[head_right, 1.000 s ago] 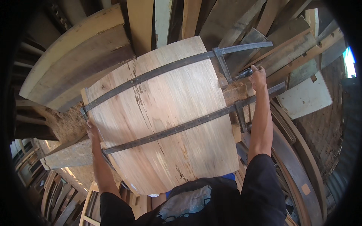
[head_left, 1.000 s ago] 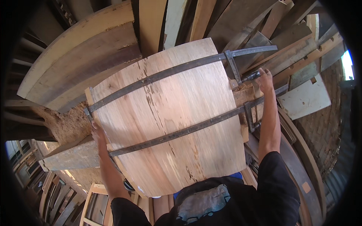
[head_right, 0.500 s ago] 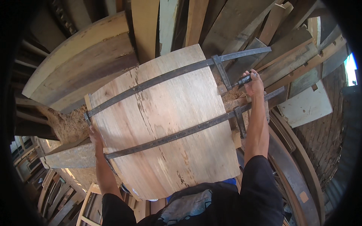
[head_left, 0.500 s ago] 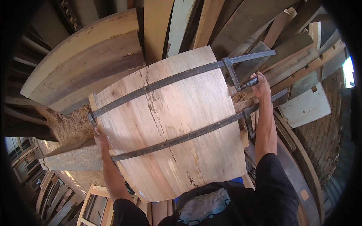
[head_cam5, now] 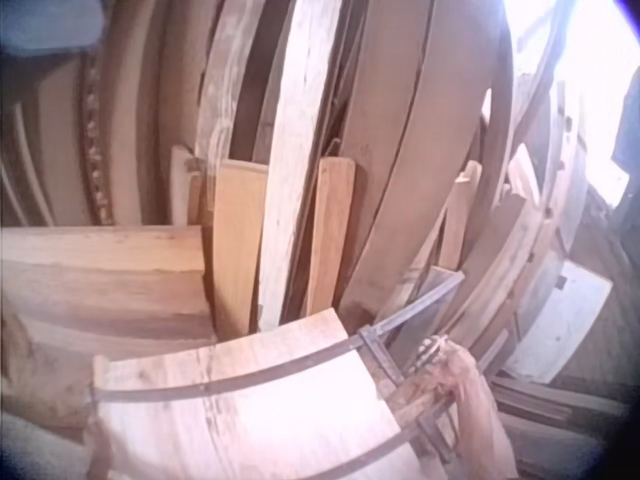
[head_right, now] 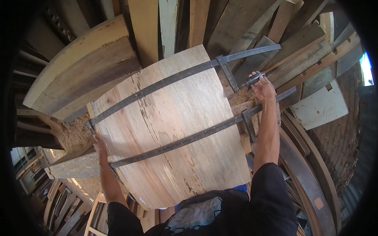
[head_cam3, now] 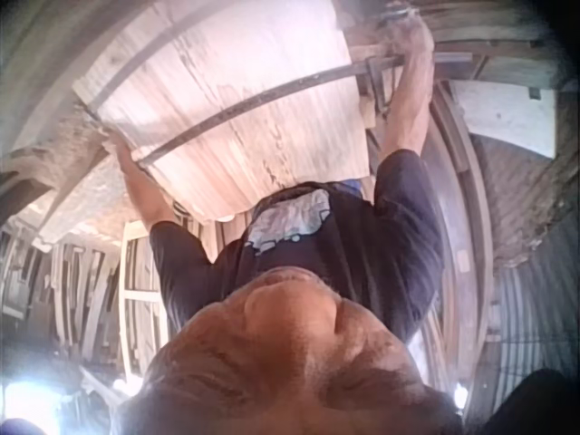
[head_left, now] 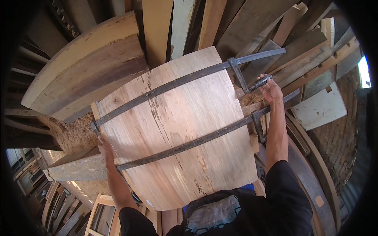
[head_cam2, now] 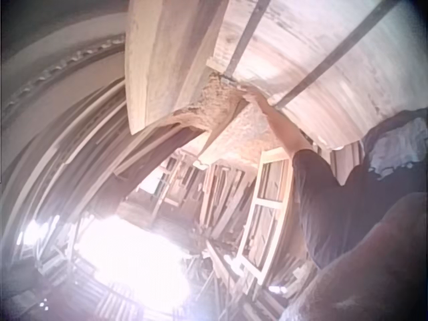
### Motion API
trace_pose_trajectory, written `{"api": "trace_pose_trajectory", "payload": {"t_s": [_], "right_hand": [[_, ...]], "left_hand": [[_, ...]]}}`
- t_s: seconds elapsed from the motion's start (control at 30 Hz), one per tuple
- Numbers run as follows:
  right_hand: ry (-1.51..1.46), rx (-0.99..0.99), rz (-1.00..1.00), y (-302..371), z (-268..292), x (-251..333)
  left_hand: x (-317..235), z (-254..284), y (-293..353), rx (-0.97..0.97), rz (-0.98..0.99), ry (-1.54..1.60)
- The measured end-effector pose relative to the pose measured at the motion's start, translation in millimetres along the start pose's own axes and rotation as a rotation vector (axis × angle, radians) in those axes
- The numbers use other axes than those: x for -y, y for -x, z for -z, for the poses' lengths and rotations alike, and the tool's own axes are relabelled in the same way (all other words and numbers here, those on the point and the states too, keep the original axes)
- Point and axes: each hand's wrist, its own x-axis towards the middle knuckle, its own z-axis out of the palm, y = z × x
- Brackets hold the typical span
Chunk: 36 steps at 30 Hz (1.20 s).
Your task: The person tightens a long bar clamp onto a wood panel, then removes the clamp to inspect the glued edge of the panel. The person then flips the wood panel over, reattaches the clamp, and tightens it again by hand.
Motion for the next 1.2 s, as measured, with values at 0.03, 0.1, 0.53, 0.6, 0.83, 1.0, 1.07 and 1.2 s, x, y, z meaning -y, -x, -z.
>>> {"api": "trace_pose_trajectory", "payload": {"t_s": [0.03,0.1,0.53,0.6,0.83,1.0,1.07,1.2], "right_hand": [[0.000,0.000,-0.003,-3,3,-2],[0.071,-0.024,0.016,-12,13,-1],[1.687,-0.515,0.964,23,-114,3],[1.469,0.139,0.393,22,-153,-20],[1.324,0.272,0.562,-27,-142,-66],[1.340,0.234,0.575,-31,-133,-60],[1.246,0.352,0.591,-35,-152,-85],[1.440,0.230,0.545,-31,-127,-48]], "left_hand": [[2,-1,-1,-0.013,0.006,0.005],[-2,-4,1,-0.024,0.008,0.017],[-1,-3,17,-0.077,0.014,0.059],[8,2,19,-0.100,0.084,0.056],[-12,7,16,-0.052,-0.063,0.166],[13,13,-31,0.252,-0.047,0.269],[76,17,-50,-0.101,-0.018,0.145],[-38,-21,-18,-0.048,0.054,0.130]]}}
